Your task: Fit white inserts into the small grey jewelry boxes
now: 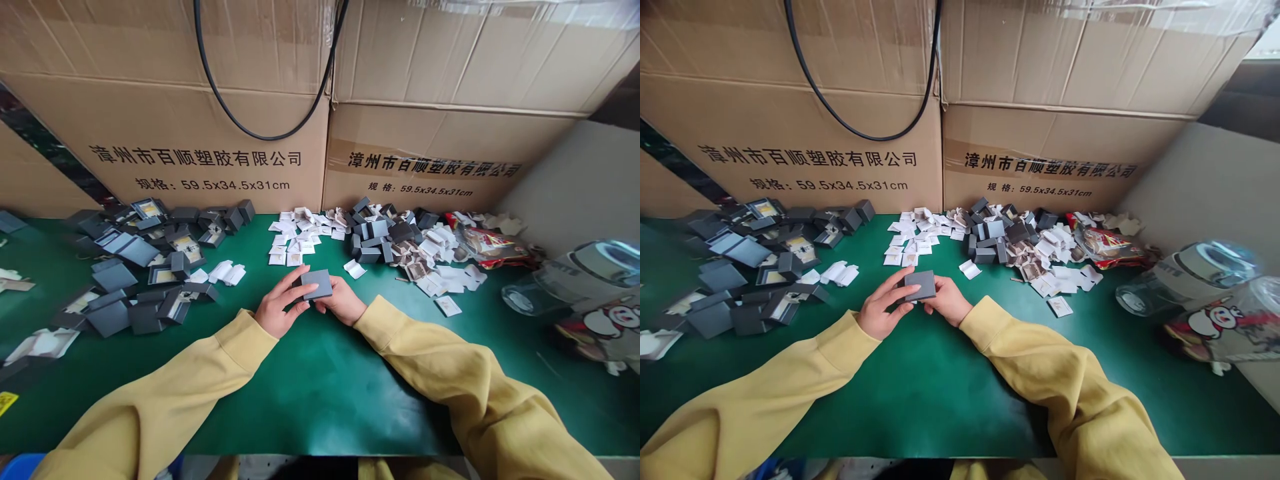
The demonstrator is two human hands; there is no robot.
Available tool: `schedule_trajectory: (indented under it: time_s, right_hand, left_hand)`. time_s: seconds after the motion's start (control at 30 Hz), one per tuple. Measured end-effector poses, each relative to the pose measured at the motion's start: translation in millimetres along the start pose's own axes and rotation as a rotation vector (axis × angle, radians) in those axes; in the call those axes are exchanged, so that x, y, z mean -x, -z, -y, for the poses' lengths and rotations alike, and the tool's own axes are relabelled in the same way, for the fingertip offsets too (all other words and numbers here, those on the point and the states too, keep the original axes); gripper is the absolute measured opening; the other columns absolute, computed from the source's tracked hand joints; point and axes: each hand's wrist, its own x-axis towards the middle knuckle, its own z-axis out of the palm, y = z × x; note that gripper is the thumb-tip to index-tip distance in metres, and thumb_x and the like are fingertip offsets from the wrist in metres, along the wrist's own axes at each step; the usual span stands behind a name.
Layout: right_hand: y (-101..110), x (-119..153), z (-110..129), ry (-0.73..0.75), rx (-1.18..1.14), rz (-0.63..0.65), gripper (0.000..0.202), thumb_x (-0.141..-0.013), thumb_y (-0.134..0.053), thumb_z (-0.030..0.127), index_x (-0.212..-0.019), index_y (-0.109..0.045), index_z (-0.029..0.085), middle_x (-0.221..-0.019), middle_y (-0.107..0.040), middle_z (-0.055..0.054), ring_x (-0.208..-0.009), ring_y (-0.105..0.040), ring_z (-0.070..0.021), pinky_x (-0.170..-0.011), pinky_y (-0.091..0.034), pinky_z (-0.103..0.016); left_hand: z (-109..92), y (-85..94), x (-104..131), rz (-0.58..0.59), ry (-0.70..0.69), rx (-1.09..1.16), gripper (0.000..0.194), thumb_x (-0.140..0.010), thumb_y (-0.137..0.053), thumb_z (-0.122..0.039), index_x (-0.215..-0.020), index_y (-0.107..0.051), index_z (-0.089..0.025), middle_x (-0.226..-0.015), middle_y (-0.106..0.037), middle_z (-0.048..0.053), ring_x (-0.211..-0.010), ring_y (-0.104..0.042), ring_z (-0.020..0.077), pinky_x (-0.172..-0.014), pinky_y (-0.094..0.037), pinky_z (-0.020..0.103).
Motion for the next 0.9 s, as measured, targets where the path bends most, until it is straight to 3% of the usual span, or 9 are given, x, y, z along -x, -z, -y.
schedule_trajectory:
  time_s: [0.2,0.3,0.47,0.67,0.8,0.9]
  right_hand:
    - [-1.8,7.1,2.2,0.015,-0.085,0.019,0.017,-0.057,-0.069,0.024,-0.065,-0.058,0.014,-0.048,-0.044,0.008,-0.038,-0.033,-0.0018,-0.035,-0.027,-0.017]
    - [-1.7,8.8,4.5,0.033,-0.083,0.05,0.017,-0.059,-0.069,0.025,-0.063,-0.056,0.014,-0.048,-0.043,0.008,-0.038,-0.032,-0.0007,-0.036,-0.027,-0.017]
    - [-4.6,10.4,7.5,0.071,-0.008,0.092,0.027,-0.06,-0.07,0.033,-0.075,-0.053,0.017,-0.066,-0.052,0.004,-0.046,-0.049,-0.005,-0.039,-0.042,-0.019]
    - [-4.7,13.9,9.8,0.036,-0.088,0.094,0.042,-0.061,-0.068,0.047,-0.081,-0.042,0.021,-0.081,-0.05,0.002,-0.063,-0.056,-0.01,-0.048,-0.054,-0.026]
    - [9.7,19.3,21.5,0.167,0.062,0.084,0.05,-0.05,-0.077,0.037,-0.084,-0.045,0.021,-0.082,-0.051,0.002,-0.068,-0.054,-0.0104,-0.059,-0.052,-0.027]
    - [35.0,25.9,34.1,0.238,0.196,-0.009,0.048,-0.048,-0.078,0.032,-0.082,-0.047,0.02,-0.078,-0.053,0.003,-0.065,-0.053,-0.0105,-0.058,-0.049,-0.027]
  left_hand:
    - [4.4,0.9,0.0,0.043,-0.125,0.033,0.036,-0.082,-0.051,-0.019,-0.117,-0.052,-0.024,-0.139,-0.035,0.008,-0.121,-0.043,0.022,-0.094,-0.045,0.035]
    - [4.5,-0.1,2.0,0.047,-0.11,0.065,0.032,-0.082,-0.05,-0.022,-0.114,-0.055,-0.025,-0.139,-0.036,0.007,-0.119,-0.046,0.0225,-0.093,-0.046,0.037]
    - [1.2,-2.0,8.0,0.032,0.072,0.037,0.028,-0.083,-0.048,-0.03,-0.107,-0.061,-0.025,-0.137,-0.039,0.007,-0.119,-0.044,0.0243,-0.093,-0.045,0.039]
    - [4.6,-3.3,12.0,0.004,0.015,-0.027,0.027,-0.082,-0.05,-0.026,-0.106,-0.061,-0.027,-0.137,-0.039,0.007,-0.119,-0.044,0.0243,-0.092,-0.044,0.043]
    - [0.7,-12.0,-0.9,0.053,-0.073,-0.017,0.026,-0.082,-0.05,-0.024,-0.105,-0.061,-0.029,-0.137,-0.038,0.006,-0.119,-0.043,0.024,-0.092,-0.044,0.044]
    - [-9.1,-28.7,-30.5,0.113,-0.115,0.021,0.027,-0.083,-0.048,-0.025,-0.106,-0.061,-0.027,-0.138,-0.036,0.008,-0.119,-0.042,0.0233,-0.092,-0.044,0.043]
